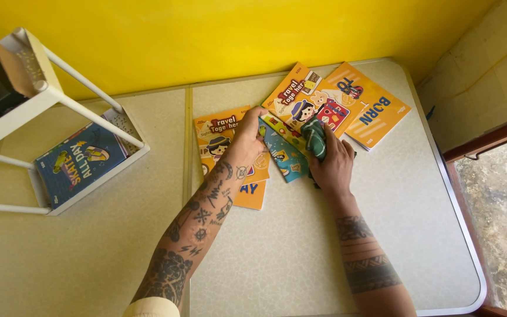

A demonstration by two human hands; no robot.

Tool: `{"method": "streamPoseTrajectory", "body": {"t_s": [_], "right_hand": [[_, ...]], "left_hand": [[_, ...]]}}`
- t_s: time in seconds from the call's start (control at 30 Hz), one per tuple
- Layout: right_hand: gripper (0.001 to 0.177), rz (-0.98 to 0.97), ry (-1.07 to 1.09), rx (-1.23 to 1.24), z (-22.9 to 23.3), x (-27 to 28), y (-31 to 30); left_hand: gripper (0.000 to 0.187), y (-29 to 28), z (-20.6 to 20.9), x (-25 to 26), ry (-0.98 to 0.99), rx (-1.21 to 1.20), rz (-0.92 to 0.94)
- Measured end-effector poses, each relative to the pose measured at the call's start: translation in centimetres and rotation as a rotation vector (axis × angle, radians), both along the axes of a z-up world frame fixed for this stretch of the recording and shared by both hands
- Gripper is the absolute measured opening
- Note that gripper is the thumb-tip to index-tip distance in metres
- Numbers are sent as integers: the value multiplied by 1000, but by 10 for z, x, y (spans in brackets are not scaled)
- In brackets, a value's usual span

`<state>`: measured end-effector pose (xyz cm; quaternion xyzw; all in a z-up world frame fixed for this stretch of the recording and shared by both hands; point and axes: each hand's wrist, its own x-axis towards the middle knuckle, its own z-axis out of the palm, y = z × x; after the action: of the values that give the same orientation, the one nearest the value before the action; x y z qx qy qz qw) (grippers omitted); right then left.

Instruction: The recorder is wiping the covers of several small notebooks using a cleaning cloth.

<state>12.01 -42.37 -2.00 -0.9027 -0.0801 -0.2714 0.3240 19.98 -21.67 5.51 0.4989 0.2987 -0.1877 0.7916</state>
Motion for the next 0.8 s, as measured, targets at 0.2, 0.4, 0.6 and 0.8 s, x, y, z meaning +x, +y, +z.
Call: {"method": "streamPoseTrajectory", "body": {"t_s": [0.2, 0.4, 0.6, 0.8], "right_hand": [[67, -36, 23, -8, 14, -3, 3], [64, -24, -8, -1, 6, -2, 0], [59, -22, 48, 29, -6, 1, -4], [55, -24, 92, 22, -3, 1, -2]], "left_hand": [[25, 7, -44, 22, 33, 1, 93], [16, -18, -102, 20, -178, 107, -13], [18, 14, -67, -22, -297, 90, -120], [26, 98, -28, -66, -390, -92, -24]]}}
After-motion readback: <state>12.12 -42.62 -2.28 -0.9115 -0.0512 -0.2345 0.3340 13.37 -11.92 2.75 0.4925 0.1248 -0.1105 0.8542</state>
